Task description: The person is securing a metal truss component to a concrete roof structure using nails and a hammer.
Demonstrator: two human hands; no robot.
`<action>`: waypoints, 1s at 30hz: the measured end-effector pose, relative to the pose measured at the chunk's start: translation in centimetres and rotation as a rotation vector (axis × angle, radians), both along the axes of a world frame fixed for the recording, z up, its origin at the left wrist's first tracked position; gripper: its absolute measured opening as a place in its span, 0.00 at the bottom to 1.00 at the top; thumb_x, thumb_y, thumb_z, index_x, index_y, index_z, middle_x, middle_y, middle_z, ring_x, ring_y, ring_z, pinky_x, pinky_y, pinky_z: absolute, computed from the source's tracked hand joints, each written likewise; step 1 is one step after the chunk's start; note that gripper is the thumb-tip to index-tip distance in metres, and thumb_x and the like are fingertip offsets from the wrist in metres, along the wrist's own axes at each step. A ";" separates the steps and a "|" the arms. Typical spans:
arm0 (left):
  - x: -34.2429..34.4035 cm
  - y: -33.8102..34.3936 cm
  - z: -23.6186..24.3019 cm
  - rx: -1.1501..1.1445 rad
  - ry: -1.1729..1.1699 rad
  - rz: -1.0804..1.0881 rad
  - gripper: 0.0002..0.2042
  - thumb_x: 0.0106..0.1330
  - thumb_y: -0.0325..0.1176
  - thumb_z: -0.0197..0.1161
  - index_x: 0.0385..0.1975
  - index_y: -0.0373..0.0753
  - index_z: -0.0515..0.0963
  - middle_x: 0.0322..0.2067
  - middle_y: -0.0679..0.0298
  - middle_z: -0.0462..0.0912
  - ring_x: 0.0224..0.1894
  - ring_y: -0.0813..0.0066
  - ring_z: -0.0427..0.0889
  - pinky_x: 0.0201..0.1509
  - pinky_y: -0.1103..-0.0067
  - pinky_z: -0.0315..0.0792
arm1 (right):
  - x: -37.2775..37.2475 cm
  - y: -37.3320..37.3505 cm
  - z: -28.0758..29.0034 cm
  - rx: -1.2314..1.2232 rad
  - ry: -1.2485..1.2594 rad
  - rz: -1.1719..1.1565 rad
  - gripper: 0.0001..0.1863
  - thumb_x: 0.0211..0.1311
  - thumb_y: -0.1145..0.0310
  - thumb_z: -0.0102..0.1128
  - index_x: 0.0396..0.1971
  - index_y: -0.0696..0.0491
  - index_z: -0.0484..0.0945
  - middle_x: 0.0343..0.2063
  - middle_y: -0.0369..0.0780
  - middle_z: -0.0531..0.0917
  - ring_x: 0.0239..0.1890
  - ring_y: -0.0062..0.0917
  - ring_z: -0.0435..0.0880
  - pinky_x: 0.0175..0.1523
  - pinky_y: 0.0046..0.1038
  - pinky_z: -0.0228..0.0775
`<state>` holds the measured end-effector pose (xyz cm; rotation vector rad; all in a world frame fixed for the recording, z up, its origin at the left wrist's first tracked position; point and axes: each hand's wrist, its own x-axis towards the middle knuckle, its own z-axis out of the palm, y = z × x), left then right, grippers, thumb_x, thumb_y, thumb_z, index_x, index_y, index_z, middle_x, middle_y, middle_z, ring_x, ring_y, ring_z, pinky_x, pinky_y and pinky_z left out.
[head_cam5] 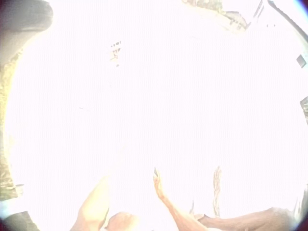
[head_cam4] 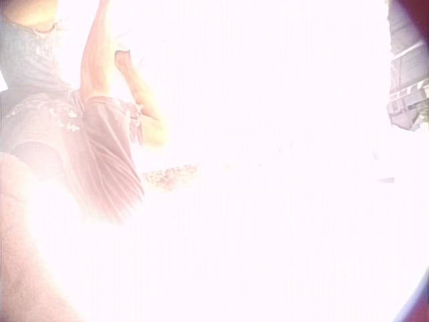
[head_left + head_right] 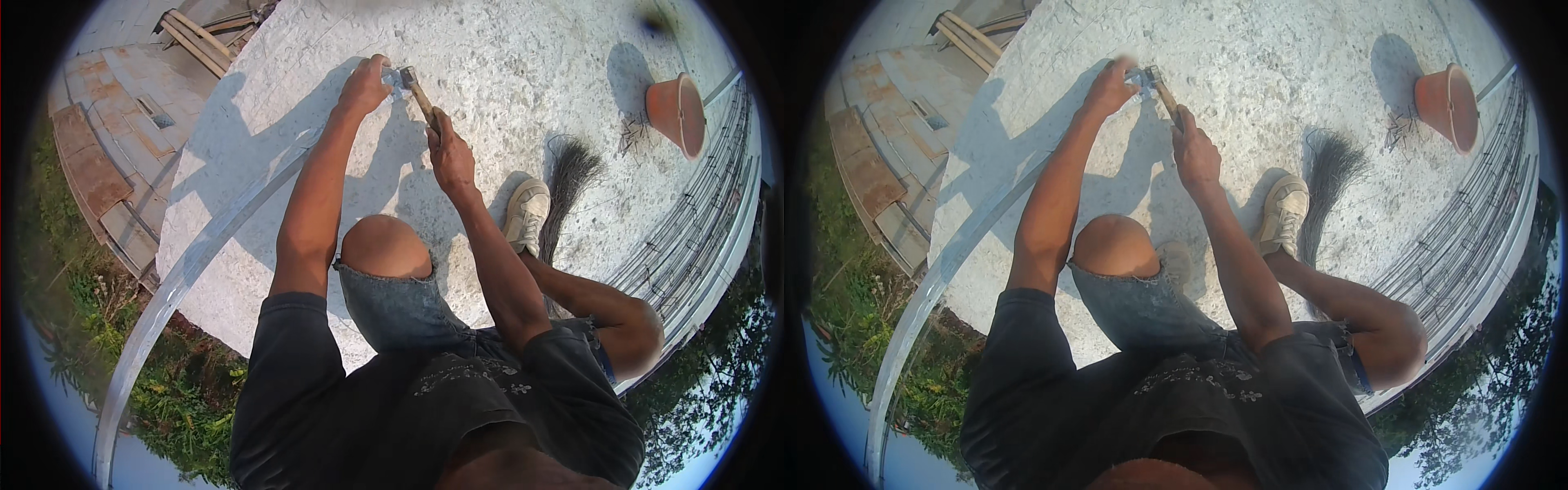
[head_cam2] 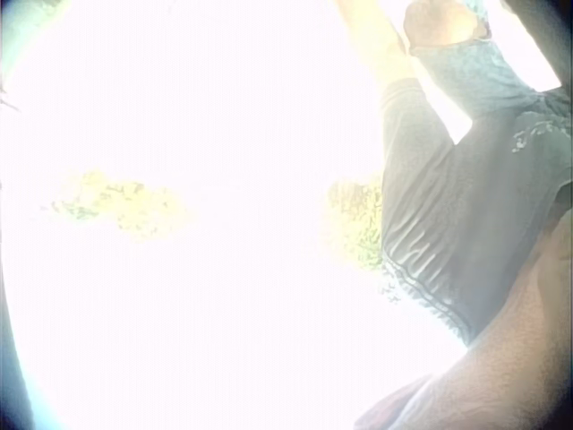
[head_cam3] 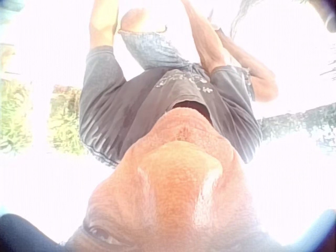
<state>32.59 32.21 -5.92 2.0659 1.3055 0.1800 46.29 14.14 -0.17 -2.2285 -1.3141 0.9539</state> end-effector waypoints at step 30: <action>-2.0 -2.2 6.5 -0.185 0.534 -0.205 0.31 0.64 0.52 0.59 0.61 0.37 0.66 0.38 0.50 0.84 0.44 0.53 0.83 0.46 0.64 0.76 | -1.4 0.9 3.3 0.615 0.001 -0.111 0.25 0.68 0.69 0.52 0.63 0.58 0.61 0.44 0.56 0.80 0.44 0.50 0.82 0.45 0.39 0.75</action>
